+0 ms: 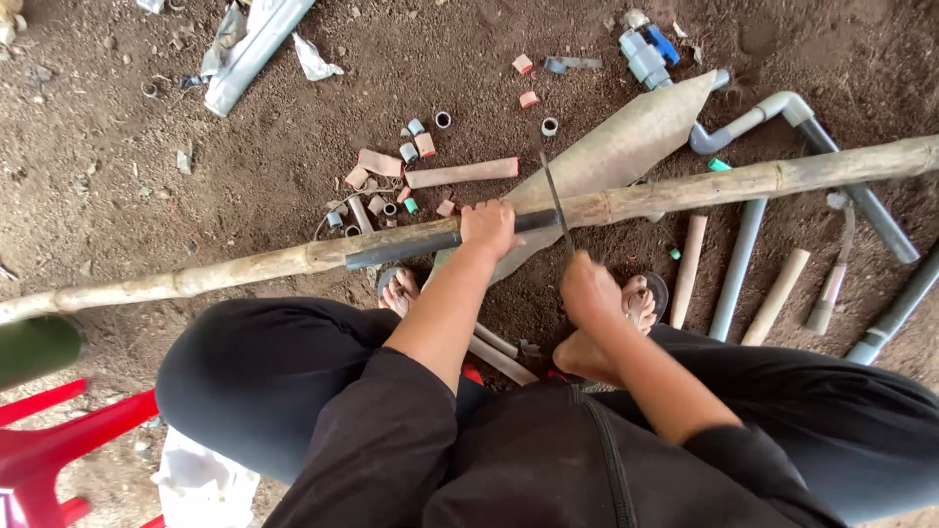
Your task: A person sitting on the ground uses a hacksaw blade to cut through a PVC pipe resting on a bamboo pole.
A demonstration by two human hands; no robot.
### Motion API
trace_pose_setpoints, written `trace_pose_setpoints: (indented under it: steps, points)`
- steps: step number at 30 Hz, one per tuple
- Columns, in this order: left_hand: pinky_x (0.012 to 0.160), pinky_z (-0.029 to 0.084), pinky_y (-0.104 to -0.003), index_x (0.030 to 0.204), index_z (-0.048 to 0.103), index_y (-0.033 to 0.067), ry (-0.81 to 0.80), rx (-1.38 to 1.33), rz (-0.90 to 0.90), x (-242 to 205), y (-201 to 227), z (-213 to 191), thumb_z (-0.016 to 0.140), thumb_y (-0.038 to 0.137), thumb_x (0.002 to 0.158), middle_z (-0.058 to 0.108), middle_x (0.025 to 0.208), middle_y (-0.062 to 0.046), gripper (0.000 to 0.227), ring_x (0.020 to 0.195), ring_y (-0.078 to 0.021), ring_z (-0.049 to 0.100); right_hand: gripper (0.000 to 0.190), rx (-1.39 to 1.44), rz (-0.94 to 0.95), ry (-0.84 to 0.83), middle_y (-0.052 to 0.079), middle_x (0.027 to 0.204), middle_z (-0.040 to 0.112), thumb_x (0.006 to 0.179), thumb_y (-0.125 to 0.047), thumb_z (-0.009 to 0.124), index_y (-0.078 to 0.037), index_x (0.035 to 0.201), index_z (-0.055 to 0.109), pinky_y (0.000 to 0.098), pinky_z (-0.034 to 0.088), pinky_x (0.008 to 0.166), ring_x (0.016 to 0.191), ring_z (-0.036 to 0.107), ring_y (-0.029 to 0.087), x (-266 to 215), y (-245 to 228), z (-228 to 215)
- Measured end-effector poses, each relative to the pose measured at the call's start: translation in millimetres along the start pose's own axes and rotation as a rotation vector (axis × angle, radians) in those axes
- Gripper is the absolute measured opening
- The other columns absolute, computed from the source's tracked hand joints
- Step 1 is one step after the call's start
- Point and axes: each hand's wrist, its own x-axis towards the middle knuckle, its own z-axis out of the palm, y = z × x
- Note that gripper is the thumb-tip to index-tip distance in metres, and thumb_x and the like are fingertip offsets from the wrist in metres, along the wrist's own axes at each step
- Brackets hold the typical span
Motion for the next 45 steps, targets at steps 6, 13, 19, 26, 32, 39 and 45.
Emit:
trace_pose_setpoints:
  steps: [6,13,19,26,32,39,45]
  points:
    - [0.106,0.045,-0.061,0.137,0.062,0.0041,-0.031,0.002,0.007,-3.3,1.1,-12.0,0.078,0.045,0.091,0.070,0.129,-0.019,0.064,0.123,-0.0395,0.066,0.027,0.093,0.142,-0.105,0.023,0.096,0.077,0.107,-0.040,0.047,-0.014,0.108,0.052,0.0609,0.062,0.093,0.102,0.077,0.050,-48.5,24.9,7.0]
    - [0.105,0.044,-0.064,0.137,0.061,0.0038,-0.017,0.001,0.008,35.0,-8.1,43.1,0.078,0.044,0.089,0.068,0.132,-0.020,0.065,0.125,-0.0416,0.064,0.019,0.103,0.035,0.048,0.014,0.079,0.070,0.107,-0.028,0.050,-0.012,0.097,0.053,0.0532,0.065,0.065,0.081,0.079,0.044,-1.3,8.9,0.4]
    - [0.104,0.044,-0.066,0.138,0.063,0.0016,-0.008,0.012,0.007,33.5,-1.3,49.8,0.078,0.038,0.091,0.069,0.129,-0.023,0.061,0.122,-0.0415,0.066,0.023,-0.029,0.049,-0.024,0.022,0.102,0.069,0.103,-0.031,0.055,-0.008,0.103,0.054,0.0627,0.066,0.079,0.092,0.076,0.053,-63.2,31.1,-14.6]
    - [0.104,0.045,-0.064,0.136,0.063,-0.0003,0.012,0.004,0.016,16.4,-2.9,21.6,0.070,0.032,0.094,0.070,0.129,-0.023,0.053,0.121,-0.0418,0.066,0.018,-0.219,-0.100,-0.014,0.014,0.092,0.069,0.105,-0.027,0.051,-0.013,0.098,0.060,0.0521,0.066,0.073,0.089,0.080,0.040,19.3,5.5,-2.8]
    - [0.101,0.047,-0.062,0.133,0.066,-0.0019,-0.016,-0.005,0.009,0.6,3.5,-3.9,0.055,0.020,0.099,0.072,0.126,-0.023,0.043,0.118,-0.0410,0.069,0.018,-0.206,-0.059,0.181,0.004,0.075,0.068,0.102,-0.036,0.055,-0.021,0.094,0.051,0.0472,0.064,0.063,0.076,0.081,0.033,-37.5,40.5,31.9]
    - [0.098,0.049,-0.058,0.128,0.069,-0.0015,0.054,0.052,0.032,-8.3,0.7,-11.5,0.052,0.013,0.098,0.074,0.117,-0.022,0.037,0.112,-0.0392,0.071,0.027,0.216,0.020,0.025,0.021,0.096,0.074,0.108,-0.027,0.049,-0.005,0.117,0.060,0.0600,0.064,0.076,0.097,0.077,0.048,83.4,-22.6,-26.7]
    - [0.110,0.046,-0.057,0.132,0.071,0.0025,-0.053,0.050,-0.015,-15.5,3.5,-34.5,0.059,0.021,0.099,0.074,0.125,-0.019,0.039,0.120,-0.0377,0.070,0.026,0.313,0.017,0.103,0.024,0.078,0.069,0.106,-0.030,0.058,-0.007,0.094,0.057,0.0591,0.062,0.066,0.085,0.076,0.049,-3.5,-0.7,-52.1]
